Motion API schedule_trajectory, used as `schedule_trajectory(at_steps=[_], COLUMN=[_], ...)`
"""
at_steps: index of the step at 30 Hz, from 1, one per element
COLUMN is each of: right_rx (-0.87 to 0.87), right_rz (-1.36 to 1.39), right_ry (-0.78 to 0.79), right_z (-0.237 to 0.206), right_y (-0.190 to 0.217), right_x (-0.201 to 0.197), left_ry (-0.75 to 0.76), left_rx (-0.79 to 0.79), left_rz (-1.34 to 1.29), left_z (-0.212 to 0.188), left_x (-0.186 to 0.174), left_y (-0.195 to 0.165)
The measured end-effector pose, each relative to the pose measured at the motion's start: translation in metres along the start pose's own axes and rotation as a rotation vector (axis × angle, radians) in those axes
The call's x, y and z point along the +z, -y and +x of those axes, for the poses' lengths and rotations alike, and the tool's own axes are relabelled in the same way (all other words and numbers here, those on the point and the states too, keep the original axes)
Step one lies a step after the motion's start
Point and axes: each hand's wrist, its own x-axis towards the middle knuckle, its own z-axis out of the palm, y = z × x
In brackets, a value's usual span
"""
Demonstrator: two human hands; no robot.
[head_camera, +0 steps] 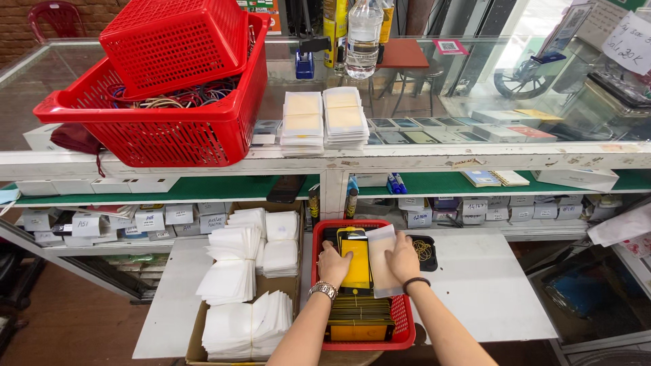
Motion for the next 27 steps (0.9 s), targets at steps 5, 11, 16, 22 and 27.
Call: schedule_trajectory(at_steps=[5, 11, 16, 22, 27], right_rx=[0.049, -0.07, -0.114, -0.23, -0.255], right_rz=[-0.162, -0.357, -0.048, -0.231, -0.042], right_ry=[0.058, 0.057, 0.259, 0.3, 0.316], right_z=[-0.014, -0.008, -0.006, -0.018, -0.01], right_y=[0.011, 0.022, 0.043, 0.06, 0.09], right_x=[-0.003, -0.011, 0.017, 0.044, 0.042], left_ry=[0.089, 0.103, -0.024, -0.222, -0.428], left_rx=[-0.145, -0.037, 0.25, 0.29, 0.258], left_rz=[-0.147, -0.245, 0.127, 0.133, 0.403], left_z=[-0.006, 0.011, 0.012, 0.005, 0.022], left_x=[0.001, -0.003, -0.019, -0.072, -0.12], left_y=[-0.005, 0.017, 0.028, 0.034, 0.07])
